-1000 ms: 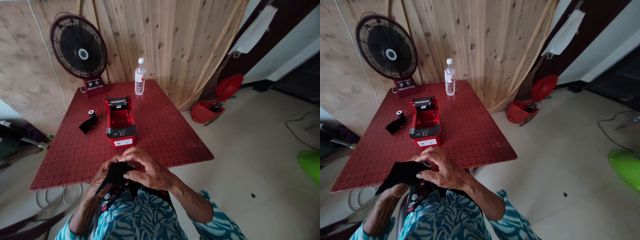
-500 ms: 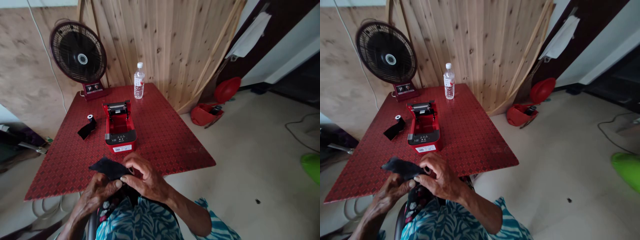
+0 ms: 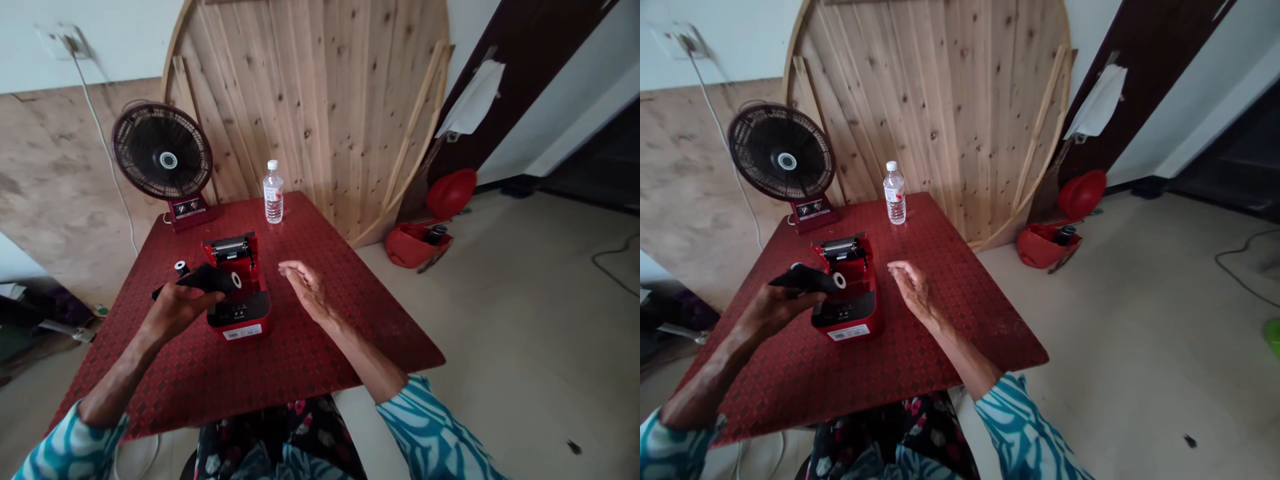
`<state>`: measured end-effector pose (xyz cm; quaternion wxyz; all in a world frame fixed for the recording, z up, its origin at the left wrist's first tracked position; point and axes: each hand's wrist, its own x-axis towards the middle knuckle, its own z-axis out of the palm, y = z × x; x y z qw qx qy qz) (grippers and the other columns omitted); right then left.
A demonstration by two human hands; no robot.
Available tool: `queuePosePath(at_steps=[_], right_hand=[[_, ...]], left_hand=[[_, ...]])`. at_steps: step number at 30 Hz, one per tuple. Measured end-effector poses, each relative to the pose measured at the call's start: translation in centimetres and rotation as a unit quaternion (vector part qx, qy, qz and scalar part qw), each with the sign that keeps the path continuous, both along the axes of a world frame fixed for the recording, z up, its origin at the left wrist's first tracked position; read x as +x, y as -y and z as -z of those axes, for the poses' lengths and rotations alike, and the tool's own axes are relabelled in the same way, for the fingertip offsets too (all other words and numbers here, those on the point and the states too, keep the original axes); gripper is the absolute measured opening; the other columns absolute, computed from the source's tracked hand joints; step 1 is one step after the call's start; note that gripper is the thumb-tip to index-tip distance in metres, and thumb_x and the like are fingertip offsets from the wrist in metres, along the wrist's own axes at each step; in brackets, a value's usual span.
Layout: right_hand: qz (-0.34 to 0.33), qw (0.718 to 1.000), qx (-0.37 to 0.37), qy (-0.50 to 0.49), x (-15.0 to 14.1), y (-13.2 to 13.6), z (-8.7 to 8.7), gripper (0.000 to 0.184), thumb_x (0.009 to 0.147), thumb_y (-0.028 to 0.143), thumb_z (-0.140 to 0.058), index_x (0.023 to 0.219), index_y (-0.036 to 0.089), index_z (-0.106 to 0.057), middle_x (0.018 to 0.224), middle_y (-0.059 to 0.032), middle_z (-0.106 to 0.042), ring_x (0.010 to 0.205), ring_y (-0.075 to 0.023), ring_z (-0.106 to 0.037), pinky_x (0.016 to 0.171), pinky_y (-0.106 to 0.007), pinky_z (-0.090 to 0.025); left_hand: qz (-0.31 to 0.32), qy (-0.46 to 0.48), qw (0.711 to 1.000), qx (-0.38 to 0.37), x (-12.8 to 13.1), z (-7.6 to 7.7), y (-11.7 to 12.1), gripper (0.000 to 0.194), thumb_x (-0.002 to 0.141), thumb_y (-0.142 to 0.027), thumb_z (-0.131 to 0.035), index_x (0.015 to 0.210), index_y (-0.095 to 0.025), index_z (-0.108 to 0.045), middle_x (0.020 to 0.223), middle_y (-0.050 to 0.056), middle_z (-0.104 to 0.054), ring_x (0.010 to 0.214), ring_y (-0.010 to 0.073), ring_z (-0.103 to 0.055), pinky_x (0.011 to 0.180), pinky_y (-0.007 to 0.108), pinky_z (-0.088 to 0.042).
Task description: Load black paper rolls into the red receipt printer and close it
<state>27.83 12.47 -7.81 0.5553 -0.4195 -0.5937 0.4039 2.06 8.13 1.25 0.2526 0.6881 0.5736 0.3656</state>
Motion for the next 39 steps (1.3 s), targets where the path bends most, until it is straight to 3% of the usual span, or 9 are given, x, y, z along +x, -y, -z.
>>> queuePosePath(at_steps=[3, 8, 12, 14, 20, 26, 29, 35, 39], right_hand=[[0.033, 0.997, 0.04, 0.06, 0.0, -1.6, 2.5, 0.025, 0.087, 0.035, -0.048, 0.094, 0.02, -0.068, 0.101, -0.0093, -0.073, 0.099, -0.0211, -0.068, 0.093, -0.038, -0.05], [0.043, 0.99, 0.048, 0.122, 0.8, -2.1, 5.5, 0.027, 0.088, 0.031, -0.045, 0.095, 0.02, -0.068, 0.098, -0.0085, -0.073, 0.095, -0.0205, -0.068, 0.089, -0.037, -0.051], [0.017, 0.988, 0.048, 0.148, 0.9, -2.1, 5.6, 0.027, 0.091, 0.028, -0.043, 0.097, 0.019, -0.068, 0.098, -0.0089, -0.072, 0.093, -0.019, -0.067, 0.087, -0.035, -0.051], [0.018, 0.987, 0.045, 0.152, 0.9, -2.2, 5.4, 0.026, 0.091, 0.027, -0.044, 0.097, 0.02, -0.068, 0.098, -0.008, -0.073, 0.093, -0.0181, -0.067, 0.087, -0.034, -0.051], [0.009, 0.986, 0.052, 0.156, 0.9, -2.3, 5.5, 0.025, 0.091, 0.027, -0.044, 0.096, 0.02, -0.067, 0.095, -0.0072, -0.073, 0.091, -0.0175, -0.067, 0.085, -0.033, -0.051], [0.01, 0.988, 0.046, 0.149, 0.9, -2.3, 5.6, 0.024, 0.091, 0.028, -0.045, 0.094, 0.022, -0.068, 0.093, -0.0058, -0.073, 0.089, -0.0177, -0.067, 0.084, -0.033, -0.051], [0.019, 0.989, 0.04, 0.144, 0.8, -2.5, 5.9, 0.024, 0.09, 0.028, -0.046, 0.094, 0.022, -0.068, 0.093, -0.0061, -0.073, 0.089, -0.0183, -0.067, 0.084, -0.033, -0.051], [0.02, 0.989, 0.041, 0.139, 0.8, -2.5, 6.0, 0.025, 0.09, 0.03, -0.045, 0.094, 0.021, -0.068, 0.096, -0.0069, -0.074, 0.092, -0.0188, -0.067, 0.087, -0.035, -0.051], [0.024, 0.99, 0.04, 0.133, 0.8, -2.6, 6.0, 0.024, 0.089, 0.031, -0.047, 0.093, 0.022, -0.069, 0.095, -0.0058, -0.074, 0.091, -0.0189, -0.067, 0.088, -0.035, -0.051]], left_hand=[[0.038, -0.12, 0.992, -0.019, 0.7, 1.0, -2.2, 0.024, 0.07, -0.043, -0.069, 0.065, -0.019, -0.066, 0.077, 0.001, -0.069, 0.071, 0.0195, -0.064, 0.065, 0.029, -0.05], [0.082, -0.21, 0.973, -0.056, 0.6, 1.6, -4.2, 0.035, 0.073, -0.051, -0.063, 0.058, -0.02, -0.057, 0.062, 0.0, -0.065, 0.061, 0.018, -0.061, 0.058, 0.028, -0.045], [0.082, -0.242, 0.966, -0.037, 0.9, 1.2, -5.1, 0.03, 0.073, -0.05, -0.064, 0.076, -0.02, -0.067, 0.078, 0.004, -0.073, 0.078, 0.0245, -0.068, 0.068, 0.031, -0.048], [0.078, -0.259, 0.962, -0.047, 1.3, 1.1, -5.2, 0.026, 0.075, -0.046, -0.064, 0.078, -0.02, -0.067, 0.073, 0.003, -0.072, 0.075, 0.0236, -0.068, 0.066, 0.03, -0.047], [0.099, -0.298, 0.949, -0.041, 1.7, 1.8, -5.5, 0.025, 0.08, -0.043, -0.061, 0.074, -0.02, -0.067, 0.072, 0.003, -0.07, 0.069, 0.0203, -0.066, 0.065, 0.029, -0.045], [0.1, -0.344, 0.934, -0.014, 1.9, 3.8, -8.1, 0.034, 0.063, -0.047, -0.076, 0.05, -0.021, -0.058, 0.054, 0.004, -0.063, 0.072, 0.0272, -0.065, 0.082, 0.04, -0.045], [0.109, -0.34, 0.934, -0.024, 1.7, 3.8, -8.8, 0.035, 0.059, -0.046, -0.078, 0.047, -0.021, -0.057, 0.051, 0.003, -0.062, 0.072, 0.0289, -0.067, 0.084, 0.041, -0.045], [0.134, -0.25, 0.958, -0.039, 0.4, 1.9, -7.0, 0.031, 0.08, -0.047, -0.059, 0.092, -0.022, -0.074, 0.083, 0.003, -0.077, 0.077, 0.0226, -0.071, 0.068, 0.029, -0.05], [0.11, -0.188, 0.976, 0.014, 0.3, 1.3, -5.2, 0.024, 0.08, -0.04, -0.059, 0.087, -0.022, -0.073, 0.084, 0.002, -0.076, 0.074, 0.0196, -0.069, 0.07, 0.028, -0.051]])
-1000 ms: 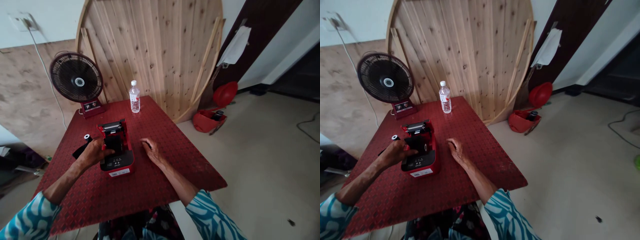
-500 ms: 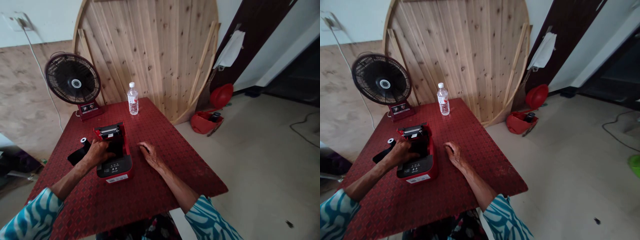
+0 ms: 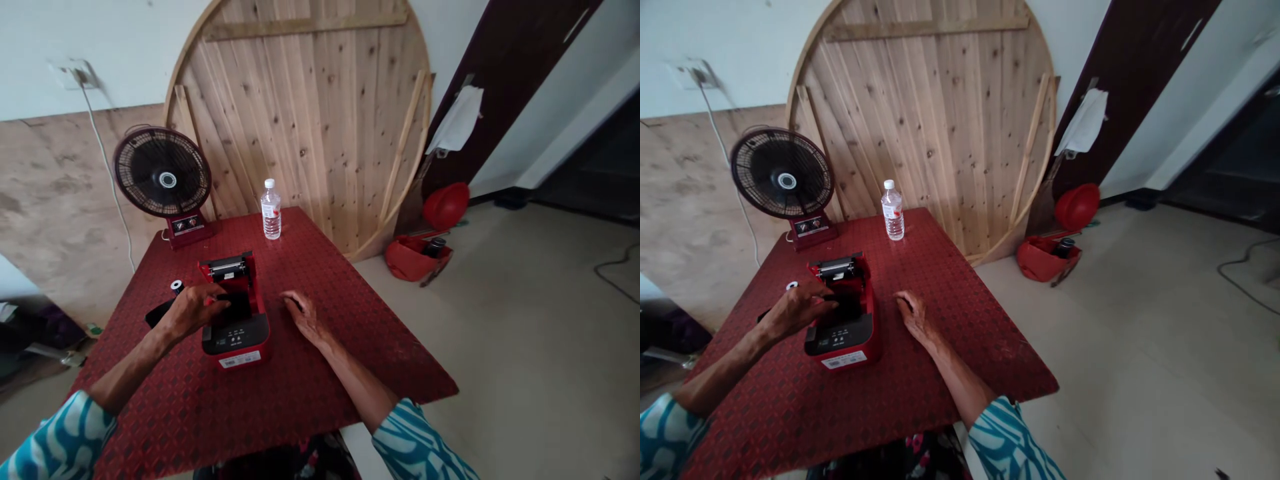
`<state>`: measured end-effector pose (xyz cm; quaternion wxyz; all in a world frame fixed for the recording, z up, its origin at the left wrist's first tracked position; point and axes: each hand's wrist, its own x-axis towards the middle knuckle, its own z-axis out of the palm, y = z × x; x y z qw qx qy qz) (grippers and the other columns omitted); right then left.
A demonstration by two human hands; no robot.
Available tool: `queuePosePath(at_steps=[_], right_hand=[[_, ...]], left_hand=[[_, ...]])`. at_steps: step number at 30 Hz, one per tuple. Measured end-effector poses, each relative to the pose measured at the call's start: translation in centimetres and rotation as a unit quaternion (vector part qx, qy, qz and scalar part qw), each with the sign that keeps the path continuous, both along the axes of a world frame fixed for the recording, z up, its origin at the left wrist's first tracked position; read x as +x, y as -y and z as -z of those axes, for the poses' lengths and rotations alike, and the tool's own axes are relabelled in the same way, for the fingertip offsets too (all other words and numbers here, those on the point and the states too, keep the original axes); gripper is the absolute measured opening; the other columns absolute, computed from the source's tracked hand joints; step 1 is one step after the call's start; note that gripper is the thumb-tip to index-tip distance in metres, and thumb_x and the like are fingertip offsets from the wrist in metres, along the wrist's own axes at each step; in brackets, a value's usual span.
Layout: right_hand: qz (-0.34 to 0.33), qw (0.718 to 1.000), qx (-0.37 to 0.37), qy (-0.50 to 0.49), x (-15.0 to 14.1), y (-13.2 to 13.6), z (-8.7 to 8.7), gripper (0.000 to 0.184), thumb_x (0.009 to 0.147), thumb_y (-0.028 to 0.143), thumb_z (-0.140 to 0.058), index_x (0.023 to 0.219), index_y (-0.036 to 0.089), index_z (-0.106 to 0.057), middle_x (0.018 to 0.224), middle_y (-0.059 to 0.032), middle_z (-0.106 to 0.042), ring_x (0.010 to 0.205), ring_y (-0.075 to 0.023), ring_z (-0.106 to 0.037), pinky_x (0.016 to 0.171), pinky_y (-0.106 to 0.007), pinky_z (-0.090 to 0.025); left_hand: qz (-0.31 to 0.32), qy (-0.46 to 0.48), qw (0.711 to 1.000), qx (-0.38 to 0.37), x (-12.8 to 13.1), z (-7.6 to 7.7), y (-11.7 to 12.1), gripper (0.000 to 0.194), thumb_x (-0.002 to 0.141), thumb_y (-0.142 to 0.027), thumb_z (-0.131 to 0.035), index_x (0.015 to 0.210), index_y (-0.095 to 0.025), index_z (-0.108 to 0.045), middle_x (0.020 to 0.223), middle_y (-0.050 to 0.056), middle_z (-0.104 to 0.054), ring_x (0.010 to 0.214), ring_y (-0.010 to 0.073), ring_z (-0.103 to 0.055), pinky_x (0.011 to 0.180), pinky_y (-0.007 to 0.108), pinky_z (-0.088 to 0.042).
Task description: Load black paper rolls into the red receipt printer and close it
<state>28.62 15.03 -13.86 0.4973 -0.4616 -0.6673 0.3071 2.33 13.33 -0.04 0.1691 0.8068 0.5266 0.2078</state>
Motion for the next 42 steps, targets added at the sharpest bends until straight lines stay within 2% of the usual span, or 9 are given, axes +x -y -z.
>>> queuePosePath(at_steps=[6, 12, 20, 23, 27, 31, 35, 38, 42], right_hand=[[0.011, 1.0, -0.004, -0.004, 0.0, 0.0, 0.0, 0.026, 0.088, 0.032, -0.046, 0.092, 0.023, -0.07, 0.093, -0.0054, -0.074, 0.089, -0.0188, -0.067, 0.084, -0.033, -0.051], [0.004, 1.0, -0.01, 0.0, 0.0, 0.0, -0.2, 0.027, 0.088, 0.032, -0.044, 0.093, 0.022, -0.069, 0.097, -0.0068, -0.074, 0.093, -0.0194, -0.067, 0.087, -0.035, -0.05], [0.002, 1.0, -0.031, -0.004, 0.2, 0.6, -0.7, 0.029, 0.089, 0.035, -0.044, 0.099, 0.021, -0.067, 0.105, -0.0087, -0.073, 0.102, -0.0213, -0.067, 0.096, -0.04, -0.048], [-0.007, 0.998, -0.041, -0.043, -0.4, -0.4, -2.1, 0.034, 0.089, 0.043, -0.047, 0.107, 0.021, -0.065, 0.115, -0.0096, -0.07, 0.111, -0.0223, -0.064, 0.102, -0.042, -0.046], [-0.057, 0.99, -0.05, -0.117, -2.6, -3.5, -5.7, 0.044, 0.088, 0.053, -0.048, 0.121, 0.026, -0.06, 0.132, -0.0074, -0.062, 0.123, -0.0228, -0.058, 0.109, -0.043, -0.042], [-0.067, 0.99, -0.046, -0.113, -5.0, -5.9, -8.3, 0.052, 0.086, 0.062, -0.046, 0.117, 0.025, -0.065, 0.131, -0.0067, -0.063, 0.129, -0.0243, -0.053, 0.115, -0.043, -0.035], [-0.081, 0.991, -0.04, -0.1, -5.2, -5.0, -7.7, 0.053, 0.087, 0.068, -0.042, 0.098, 0.025, -0.071, 0.114, -0.0058, -0.069, 0.116, -0.0243, -0.058, 0.109, -0.043, -0.04], [-0.092, 0.991, 0.003, -0.096, -4.3, -2.9, -6.4, 0.054, 0.09, 0.066, -0.037, 0.087, 0.025, -0.072, 0.117, -0.0044, -0.066, 0.117, -0.0218, -0.058, 0.108, -0.04, -0.039], [-0.09, 0.993, 0.015, -0.077, -3.6, -0.4, -4.9, 0.037, 0.087, 0.056, -0.054, 0.083, 0.024, -0.073, 0.119, -0.006, -0.062, 0.118, -0.022, -0.057, 0.105, -0.037, -0.042]], left_hand=[[0.03, 0.015, 0.995, 0.094, 0.1, 0.4, 2.0, 0.02, 0.086, -0.037, -0.058, 0.086, -0.022, -0.072, 0.078, 0.001, -0.074, 0.069, 0.0165, -0.067, 0.072, 0.027, -0.051], [0.075, -0.05, 0.972, 0.215, -0.3, 1.0, 5.5, 0.018, 0.093, -0.032, -0.056, 0.093, -0.024, -0.072, 0.088, 0.002, -0.075, 0.082, 0.0173, -0.069, 0.078, 0.029, -0.046], [0.127, -0.082, 0.955, 0.254, -0.3, 2.8, 8.5, 0.015, 0.091, -0.022, -0.059, 0.1, -0.023, -0.071, 0.098, 0.005, -0.074, 0.089, 0.0199, -0.066, 0.083, 0.035, -0.043], [0.121, -0.068, 0.95, 0.281, -0.3, 3.5, 8.9, 0.018, 0.088, -0.022, -0.063, 0.105, -0.021, -0.069, 0.103, 0.007, -0.072, 0.1, 0.0233, -0.064, 0.087, 0.037, -0.044], [0.102, -0.054, 0.935, 0.335, 0.0, 4.0, 9.3, 0.02, 0.088, -0.015, -0.06, 0.106, -0.019, -0.067, 0.108, 0.01, -0.068, 0.112, 0.0265, -0.058, 0.092, 0.04, -0.045], [0.09, -0.043, 0.922, 0.375, 0.4, 4.3, 9.4, 0.018, 0.089, -0.014, -0.058, 0.105, -0.019, -0.068, 0.108, 0.011, -0.067, 0.113, 0.026, -0.057, 0.091, 0.039, -0.047], [0.086, -0.032, 0.917, 0.388, 0.3, 4.8, 9.3, 0.02, 0.09, -0.014, -0.057, 0.107, -0.019, -0.067, 0.108, 0.011, -0.066, 0.112, 0.0258, -0.057, 0.091, 0.04, -0.047], [0.086, -0.034, 0.92, 0.38, -0.1, 5.4, 9.3, 0.024, 0.088, -0.013, -0.06, 0.11, -0.019, -0.065, 0.11, 0.012, -0.065, 0.116, 0.0274, -0.055, 0.093, 0.042, -0.047], [0.089, -0.034, 0.925, 0.368, -0.3, 6.1, 9.5, 0.028, 0.086, -0.012, -0.063, 0.113, -0.02, -0.064, 0.113, 0.012, -0.064, 0.12, 0.0284, -0.053, 0.095, 0.043, -0.046]])
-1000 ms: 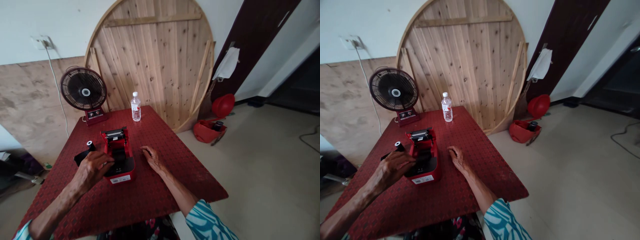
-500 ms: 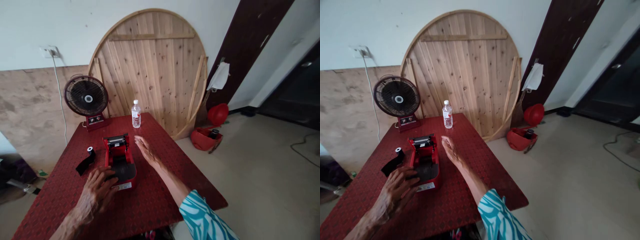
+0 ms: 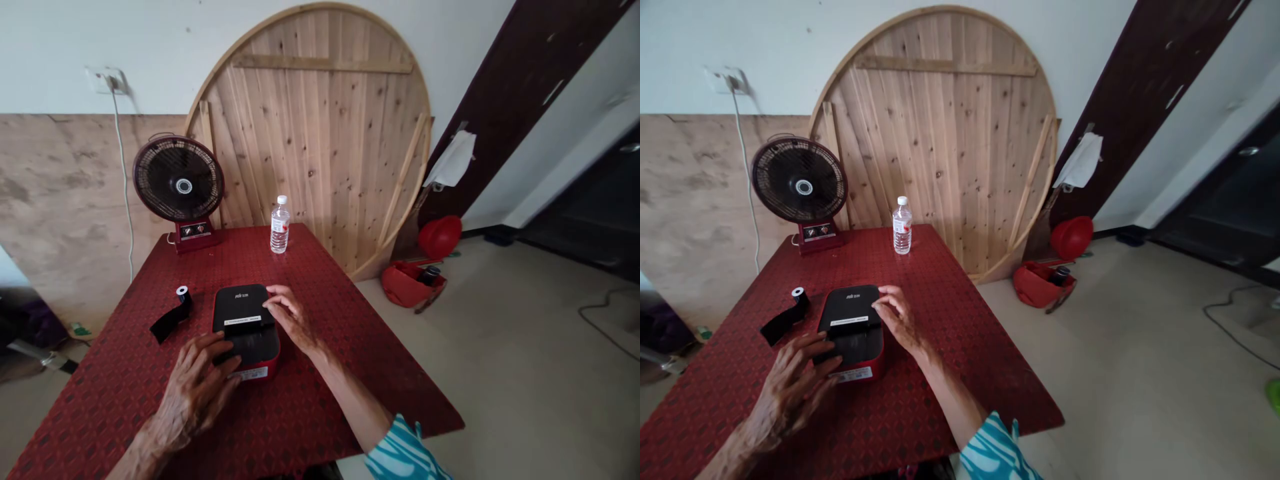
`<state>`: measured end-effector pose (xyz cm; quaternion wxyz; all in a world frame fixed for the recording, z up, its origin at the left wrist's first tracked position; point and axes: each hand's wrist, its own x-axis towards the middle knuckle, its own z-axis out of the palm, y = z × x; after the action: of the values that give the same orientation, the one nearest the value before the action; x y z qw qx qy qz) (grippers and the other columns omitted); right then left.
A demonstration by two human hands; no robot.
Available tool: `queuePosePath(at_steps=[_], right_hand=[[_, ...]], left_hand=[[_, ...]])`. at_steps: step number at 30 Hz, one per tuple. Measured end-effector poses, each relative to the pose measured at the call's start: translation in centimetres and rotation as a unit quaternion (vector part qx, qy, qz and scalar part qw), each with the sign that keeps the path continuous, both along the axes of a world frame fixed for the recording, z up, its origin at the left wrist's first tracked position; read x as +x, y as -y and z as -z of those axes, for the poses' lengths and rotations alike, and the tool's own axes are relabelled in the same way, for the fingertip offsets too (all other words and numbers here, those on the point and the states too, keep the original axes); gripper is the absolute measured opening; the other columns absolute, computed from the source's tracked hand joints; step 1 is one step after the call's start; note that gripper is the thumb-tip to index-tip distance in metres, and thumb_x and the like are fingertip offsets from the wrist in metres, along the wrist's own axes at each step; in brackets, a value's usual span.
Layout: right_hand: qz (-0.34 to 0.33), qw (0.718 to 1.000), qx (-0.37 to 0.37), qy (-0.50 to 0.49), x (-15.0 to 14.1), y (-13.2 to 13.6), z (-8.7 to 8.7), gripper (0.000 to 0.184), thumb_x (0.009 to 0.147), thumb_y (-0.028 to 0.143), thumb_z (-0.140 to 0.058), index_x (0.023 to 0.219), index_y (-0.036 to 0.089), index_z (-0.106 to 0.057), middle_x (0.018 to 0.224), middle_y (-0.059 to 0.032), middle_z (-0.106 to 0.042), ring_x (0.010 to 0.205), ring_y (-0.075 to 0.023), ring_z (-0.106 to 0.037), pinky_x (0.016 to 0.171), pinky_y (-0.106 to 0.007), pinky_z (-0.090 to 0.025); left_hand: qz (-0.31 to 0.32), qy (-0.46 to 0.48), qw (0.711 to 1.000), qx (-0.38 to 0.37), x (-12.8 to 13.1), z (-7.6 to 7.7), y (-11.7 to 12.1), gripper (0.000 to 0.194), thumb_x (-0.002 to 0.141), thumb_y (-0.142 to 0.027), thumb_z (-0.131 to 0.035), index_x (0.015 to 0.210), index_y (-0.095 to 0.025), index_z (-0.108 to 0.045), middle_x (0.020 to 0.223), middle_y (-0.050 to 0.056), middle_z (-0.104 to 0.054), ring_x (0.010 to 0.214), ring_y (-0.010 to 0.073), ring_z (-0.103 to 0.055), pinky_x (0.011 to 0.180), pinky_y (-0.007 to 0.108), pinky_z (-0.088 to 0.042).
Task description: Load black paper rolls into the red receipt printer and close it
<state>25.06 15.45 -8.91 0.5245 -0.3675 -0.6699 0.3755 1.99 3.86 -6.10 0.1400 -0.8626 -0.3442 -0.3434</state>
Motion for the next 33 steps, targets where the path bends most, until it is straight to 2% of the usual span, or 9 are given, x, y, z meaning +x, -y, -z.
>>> queuePosePath(at_steps=[4, 9, 13, 19, 22, 24, 26, 28, 33], right_hand=[[-0.006, 0.999, -0.026, -0.026, -0.1, 0.8, 0.8, 0.021, 0.084, 0.042, -0.062, 0.093, 0.026, -0.071, 0.123, -0.0055, -0.057, 0.121, -0.0214, -0.054, 0.106, -0.038, -0.041], [-0.014, 0.994, -0.083, -0.072, -0.7, 0.7, 1.0, 0.029, 0.082, 0.037, -0.061, 0.109, 0.03, -0.067, 0.13, -0.0039, -0.054, 0.124, -0.0214, -0.052, 0.103, -0.038, -0.044], [-0.01, 0.992, -0.094, -0.081, -0.9, 0.9, 1.0, 0.032, 0.081, 0.037, -0.06, 0.112, 0.03, -0.065, 0.131, -0.0034, -0.054, 0.127, -0.0215, -0.05, 0.106, -0.039, -0.043], [-0.011, 0.994, -0.088, -0.069, -0.9, 1.3, 0.9, 0.036, 0.084, 0.034, -0.056, 0.119, 0.031, -0.063, 0.132, -0.0027, -0.056, 0.13, -0.0205, -0.048, 0.115, -0.041, -0.035], [-0.016, 0.994, -0.081, -0.075, -0.9, 1.3, 1.0, 0.036, 0.084, 0.036, -0.057, 0.119, 0.031, -0.063, 0.133, -0.002, -0.056, 0.132, -0.0208, -0.047, 0.116, -0.041, -0.033], [-0.013, 0.992, -0.082, -0.09, -1.1, 1.2, 1.5, 0.037, 0.083, 0.039, -0.06, 0.118, 0.031, -0.064, 0.134, -0.0019, -0.057, 0.132, -0.0219, -0.046, 0.117, -0.042, -0.031], [-0.009, 0.987, -0.101, -0.125, -1.5, 1.2, 2.1, 0.04, 0.083, 0.045, -0.061, 0.121, 0.032, -0.062, 0.136, -0.002, -0.057, 0.132, -0.023, -0.047, 0.117, -0.044, -0.031], [-0.009, 0.975, -0.137, -0.176, -2.0, 1.1, 2.9, 0.045, 0.084, 0.051, -0.058, 0.124, 0.031, -0.06, 0.136, -0.0028, -0.059, 0.13, -0.0238, -0.051, 0.114, -0.045, -0.035], [0.04, 0.96, -0.178, -0.212, -2.9, 0.7, 4.4, 0.05, 0.08, 0.061, -0.056, 0.118, 0.029, -0.063, 0.122, -0.0048, -0.069, 0.117, -0.025, -0.06, 0.104, -0.044, -0.044]], left_hand=[[0.001, 0.023, 0.999, -0.028, -0.3, 0.0, 0.1, 0.028, 0.09, -0.022, -0.06, 0.118, -0.023, -0.062, 0.115, 0.01, -0.064, 0.12, 0.0284, -0.053, 0.097, 0.043, -0.044], [-0.063, 0.071, 0.992, -0.08, -1.9, -0.2, -1.2, 0.044, 0.099, -0.041, -0.039, 0.136, -0.02, -0.05, 0.129, 0.014, -0.057, 0.12, 0.0276, -0.054, 0.096, 0.041, -0.045], [-0.074, 0.04, 0.992, -0.097, -2.8, 0.7, -2.3, 0.046, 0.1, -0.044, -0.034, 0.136, -0.021, -0.052, 0.133, 0.013, -0.057, 0.125, 0.0285, -0.051, 0.099, 0.042, -0.042], [-0.069, 0.037, 0.993, -0.09, -3.0, 1.9, -2.3, 0.045, 0.101, -0.039, -0.034, 0.139, -0.022, -0.051, 0.133, 0.011, -0.06, 0.124, 0.0259, -0.053, 0.101, 0.04, -0.041], [-0.064, 0.06, 0.992, -0.093, -3.0, 2.0, -2.3, 0.044, 0.1, -0.04, -0.038, 0.137, -0.022, -0.054, 0.132, 0.011, -0.062, 0.123, 0.0259, -0.054, 0.101, 0.04, -0.042], [-0.064, 0.103, 0.984, -0.132, -2.8, 1.9, -2.2, 0.043, 0.099, -0.041, -0.039, 0.132, -0.022, -0.059, 0.131, 0.011, -0.063, 0.122, 0.0256, -0.056, 0.101, 0.041, -0.043], [-0.075, 0.183, 0.96, -0.197, -2.3, 1.8, -1.9, 0.043, 0.099, -0.044, -0.037, 0.124, -0.022, -0.065, 0.13, 0.01, -0.063, 0.121, 0.0258, -0.057, 0.102, 0.042, -0.044], [-0.097, 0.294, 0.914, -0.261, -1.7, 1.8, -1.7, 0.044, 0.099, -0.047, -0.038, 0.118, -0.023, -0.069, 0.129, 0.009, -0.064, 0.122, 0.0266, -0.056, 0.105, 0.044, -0.042], [-0.092, 0.54, 0.737, -0.395, -0.4, 2.4, -1.6, 0.045, 0.089, -0.049, -0.055, 0.126, -0.024, -0.063, 0.13, 0.006, -0.065, 0.119, 0.0284, -0.059, 0.102, 0.041, -0.044]])
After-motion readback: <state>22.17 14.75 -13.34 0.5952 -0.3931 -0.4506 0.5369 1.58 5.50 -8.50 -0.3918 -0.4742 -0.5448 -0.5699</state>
